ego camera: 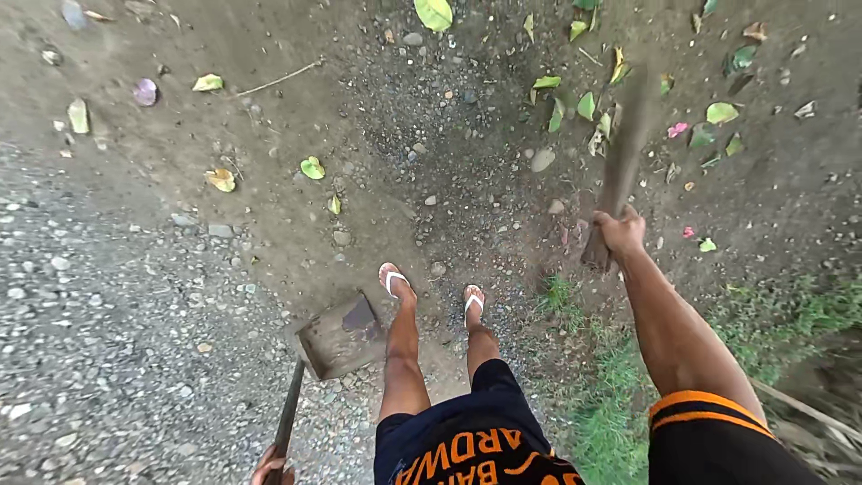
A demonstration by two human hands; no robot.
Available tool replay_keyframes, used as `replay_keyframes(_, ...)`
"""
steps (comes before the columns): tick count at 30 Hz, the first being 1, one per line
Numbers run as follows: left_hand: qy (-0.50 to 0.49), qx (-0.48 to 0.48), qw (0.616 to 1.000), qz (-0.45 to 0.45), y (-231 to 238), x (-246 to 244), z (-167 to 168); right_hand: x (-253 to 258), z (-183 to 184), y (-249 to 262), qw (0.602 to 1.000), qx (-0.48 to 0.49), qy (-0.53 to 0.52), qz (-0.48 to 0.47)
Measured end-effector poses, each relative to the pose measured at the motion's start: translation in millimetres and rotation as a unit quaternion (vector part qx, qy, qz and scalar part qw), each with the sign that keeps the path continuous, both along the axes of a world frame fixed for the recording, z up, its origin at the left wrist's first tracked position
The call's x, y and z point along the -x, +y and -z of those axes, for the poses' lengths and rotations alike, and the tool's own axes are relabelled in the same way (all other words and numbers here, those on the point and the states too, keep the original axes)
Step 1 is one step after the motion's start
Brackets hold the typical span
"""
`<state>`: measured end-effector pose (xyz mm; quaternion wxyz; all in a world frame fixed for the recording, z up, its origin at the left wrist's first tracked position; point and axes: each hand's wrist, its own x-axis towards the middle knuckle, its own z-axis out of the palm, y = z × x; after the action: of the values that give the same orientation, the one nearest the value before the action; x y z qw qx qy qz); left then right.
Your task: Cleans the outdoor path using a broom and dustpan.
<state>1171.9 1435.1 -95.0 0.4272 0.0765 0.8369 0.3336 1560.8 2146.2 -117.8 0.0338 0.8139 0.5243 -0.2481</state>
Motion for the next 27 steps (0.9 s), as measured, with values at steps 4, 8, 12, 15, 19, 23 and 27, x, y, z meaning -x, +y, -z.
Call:
replay_keyframes(4, 0.019, 0.032, 0.999, 0.029, 12.6, 7.1, 16.3, 20.1, -51.3, -67.5, 0.992, 0.0, 0.121, 0.023)
replay_keyframes(8, 0.028, 0.03, 0.999, 0.001, 12.3, 7.7, 36.6, 120.8, -20.8, -181.5, 0.931, 0.277, 0.225, -0.07)
replay_keyframes(12, 0.026, -0.006, 0.999, -0.045, 17.8, 6.7, 55.8, 263.5, 90.3, -254.7, 0.816, 0.466, 0.254, -0.228)
replay_keyframes(15, 0.039, -0.001, 0.998, -0.051, 14.2, 5.0, 56.0, 334.4, 155.5, -249.4, 0.792, 0.485, 0.214, -0.304)
replay_keyframes(19, 0.05, -0.004, 0.996, -0.077, 8.6, -1.4, 59.9, 305.6, 155.5, -159.8, 0.896, 0.357, 0.213, -0.158)
replay_keyframes(23, 0.043, -0.003, 0.995, -0.094, 6.4, -0.9, 64.8, 219.5, 69.3, -78.4, 0.991, 0.109, 0.077, -0.02)
replay_keyframes(27, 0.057, -0.011, 0.99, -0.126, 5.4, 0.2, 62.9, 201.9, -19.7, -92.7, 0.995, 0.052, 0.075, -0.028)
